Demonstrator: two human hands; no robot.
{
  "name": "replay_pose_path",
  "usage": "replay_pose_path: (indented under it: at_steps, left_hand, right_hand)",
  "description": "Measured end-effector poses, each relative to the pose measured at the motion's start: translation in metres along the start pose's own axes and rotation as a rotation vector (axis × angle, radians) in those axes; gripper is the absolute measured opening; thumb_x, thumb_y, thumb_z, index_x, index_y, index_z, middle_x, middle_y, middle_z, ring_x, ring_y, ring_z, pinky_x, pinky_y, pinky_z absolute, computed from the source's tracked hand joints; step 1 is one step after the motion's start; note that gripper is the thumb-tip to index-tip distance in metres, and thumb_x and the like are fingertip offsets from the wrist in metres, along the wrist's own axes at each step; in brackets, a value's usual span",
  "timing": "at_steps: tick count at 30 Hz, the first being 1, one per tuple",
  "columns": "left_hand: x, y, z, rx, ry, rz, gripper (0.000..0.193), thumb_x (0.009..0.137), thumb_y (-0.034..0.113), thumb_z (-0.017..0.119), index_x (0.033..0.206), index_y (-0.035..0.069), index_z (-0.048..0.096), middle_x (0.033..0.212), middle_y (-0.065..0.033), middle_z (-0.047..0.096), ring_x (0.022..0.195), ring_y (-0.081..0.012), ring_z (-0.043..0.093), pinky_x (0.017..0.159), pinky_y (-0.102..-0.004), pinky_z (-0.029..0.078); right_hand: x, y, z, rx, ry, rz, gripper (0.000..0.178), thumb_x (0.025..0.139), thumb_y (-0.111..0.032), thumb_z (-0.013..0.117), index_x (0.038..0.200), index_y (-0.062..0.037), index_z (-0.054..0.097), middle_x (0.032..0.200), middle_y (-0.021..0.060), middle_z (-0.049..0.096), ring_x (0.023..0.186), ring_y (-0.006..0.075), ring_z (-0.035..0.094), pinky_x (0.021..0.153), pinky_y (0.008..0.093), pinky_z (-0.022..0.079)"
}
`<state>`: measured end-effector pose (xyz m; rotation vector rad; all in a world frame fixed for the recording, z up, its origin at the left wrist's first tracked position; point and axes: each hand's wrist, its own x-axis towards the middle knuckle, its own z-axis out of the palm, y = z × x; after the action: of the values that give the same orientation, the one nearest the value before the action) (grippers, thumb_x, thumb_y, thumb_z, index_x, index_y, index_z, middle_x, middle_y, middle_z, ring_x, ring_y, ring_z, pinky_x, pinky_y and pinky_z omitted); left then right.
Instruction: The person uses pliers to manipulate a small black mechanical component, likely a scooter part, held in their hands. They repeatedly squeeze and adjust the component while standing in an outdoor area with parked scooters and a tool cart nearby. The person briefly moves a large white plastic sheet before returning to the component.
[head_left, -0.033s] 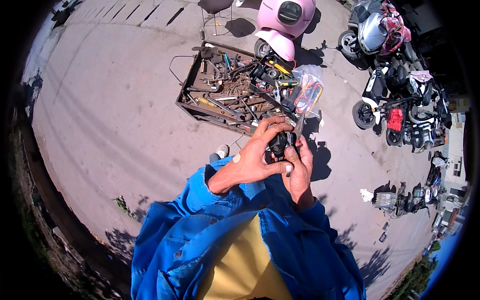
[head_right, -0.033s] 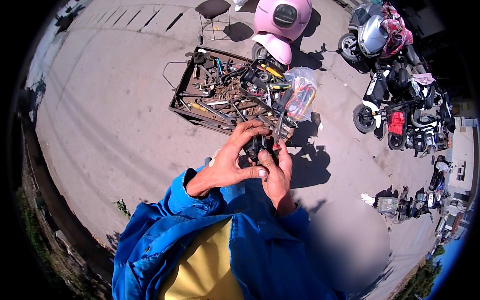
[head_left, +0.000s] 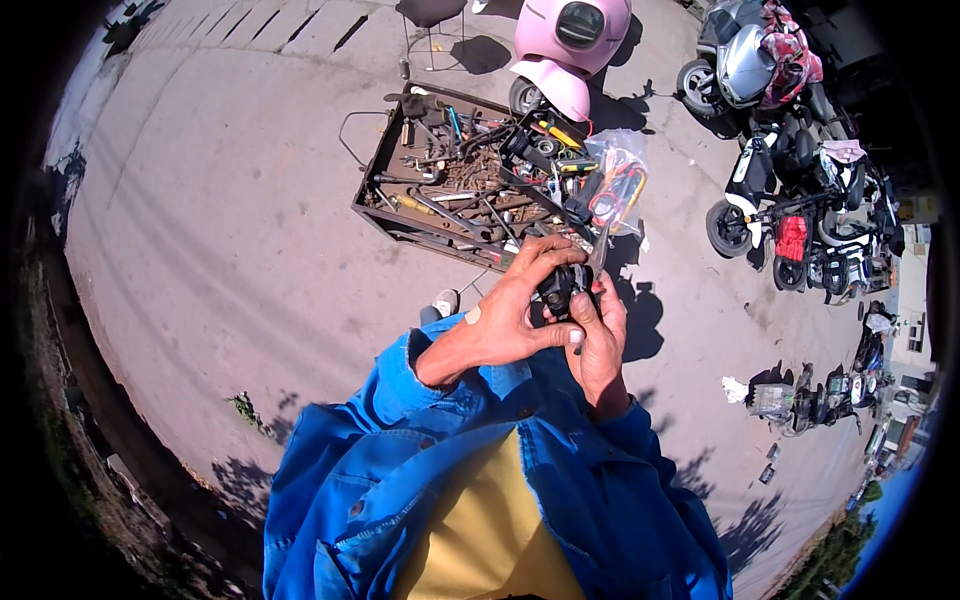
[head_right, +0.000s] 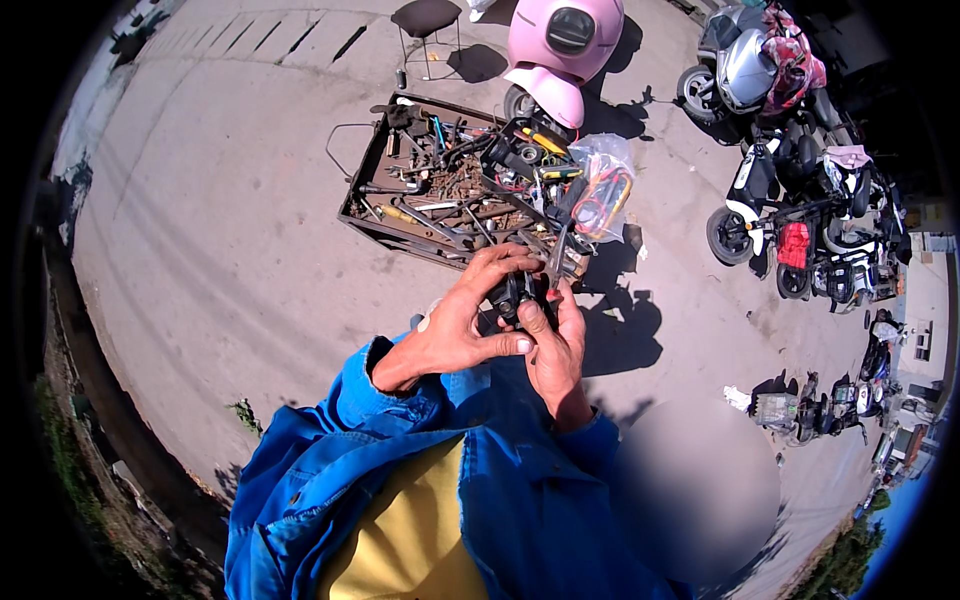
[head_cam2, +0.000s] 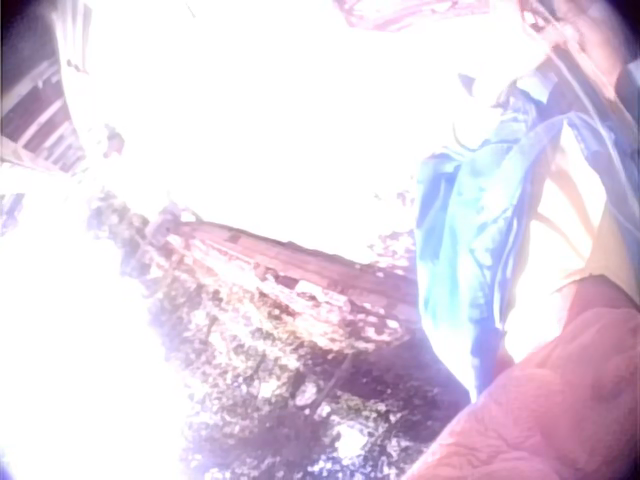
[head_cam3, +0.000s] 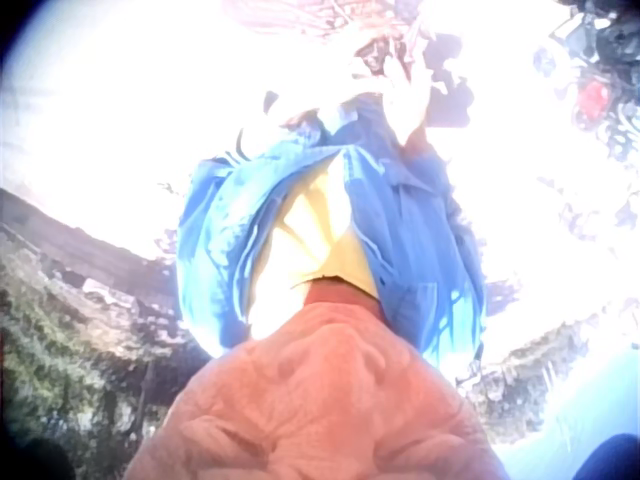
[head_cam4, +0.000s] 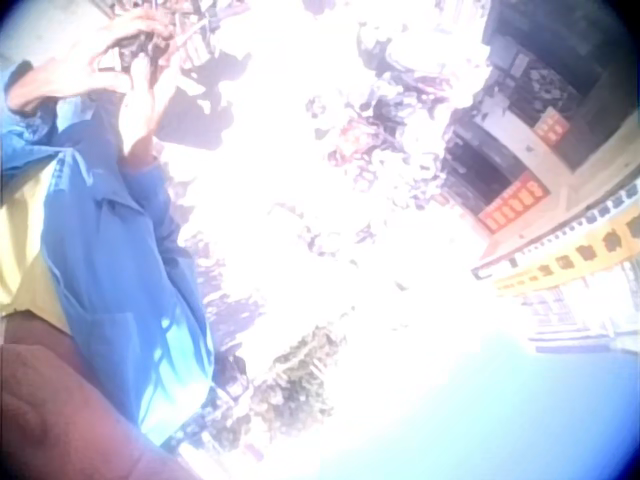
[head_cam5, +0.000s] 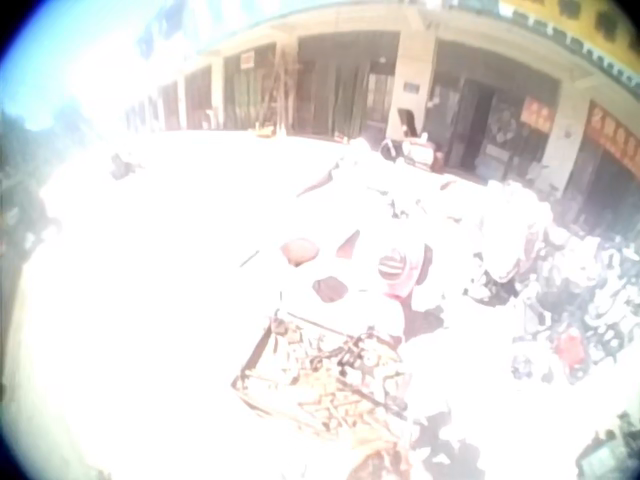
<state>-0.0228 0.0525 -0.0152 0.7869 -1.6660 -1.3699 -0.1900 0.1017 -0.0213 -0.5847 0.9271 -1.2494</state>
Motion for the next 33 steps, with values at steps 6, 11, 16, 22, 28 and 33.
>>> replay_pose_path:
  at_steps: [6,11,16,22,28,33]
  left_hand:
    - [-0.005,-0.028,0.003,-0.073,-0.025,-0.04,0.064,0.092,0.032,0.078,0.144,0.005,0.053,0.139,-0.0172,0.053,0.124,-0.0295,0.056,0.097,-0.0414,0.052]
    - [-0.006,-0.03,0.003,-0.617,-0.029,-0.351,0.052,0.106,0.036,0.06,0.146,0.004,0.05,0.112,-0.0067,0.063,0.082,-0.014,0.059,0.071,-0.0298,0.052]
    - [-0.005,-0.033,0.007,-0.787,0.096,-0.427,0.045,0.106,0.038,0.052,0.131,0.001,0.056,0.095,-0.0084,0.063,0.068,-0.0142,0.055,0.06,-0.0344,0.052]
    - [-0.007,-0.039,0.008,-0.967,0.186,-0.545,0.055,0.104,0.053,0.043,0.12,0.003,0.057,0.084,-0.0094,0.063,0.06,-0.0157,0.054,0.053,-0.036,0.05]
    - [-0.005,-0.032,0.006,-1.136,0.227,-0.641,0.059,0.103,0.06,0.043,0.119,0.005,0.057,0.095,-0.014,0.067,0.06,-0.0216,0.058,0.053,-0.0397,0.053]
    - [-0.01,-0.039,0.003,-1.276,0.211,-0.612,0.061,0.103,0.061,0.045,0.121,0.005,0.058,0.105,-0.0181,0.069,0.07,-0.0265,0.065,0.058,-0.042,0.058]
  right_hand:
    - [0.003,0.006,-0.005,0.032,0.069,0.001,0.044,0.106,-0.02,0.063,0.143,-0.0013,0.048,0.122,0.0079,0.061,0.103,0.0166,0.064,0.086,0.0323,0.056]
    - [0.003,-0.004,0.004,-0.044,0.029,0.054,0.044,0.107,-0.029,0.061,0.14,-0.0009,0.05,0.109,0.0081,0.065,0.088,0.0179,0.068,0.073,0.0317,0.055]
    - [0.003,-0.003,0.007,-0.21,-0.011,0.058,0.05,0.105,-0.027,0.065,0.144,-0.0011,0.048,0.108,0.0084,0.065,0.087,0.0162,0.069,0.072,0.0301,0.057]
    - [-0.001,-0.005,0.015,-0.241,-0.003,0.078,0.053,0.104,-0.018,0.065,0.148,0.0024,0.044,0.102,0.0096,0.066,0.088,0.0166,0.069,0.072,0.031,0.057]
    - [-0.004,-0.006,0.016,-0.173,-0.026,0.043,0.05,0.105,-0.014,0.063,0.147,0.0031,0.044,0.103,0.0097,0.064,0.087,0.0182,0.067,0.071,0.032,0.056]
    - [-0.008,-0.011,0.021,-0.125,-0.034,0.066,0.052,0.104,-0.015,0.065,0.148,0.0034,0.043,0.105,0.0091,0.062,0.087,0.0183,0.066,0.071,0.0321,0.054]
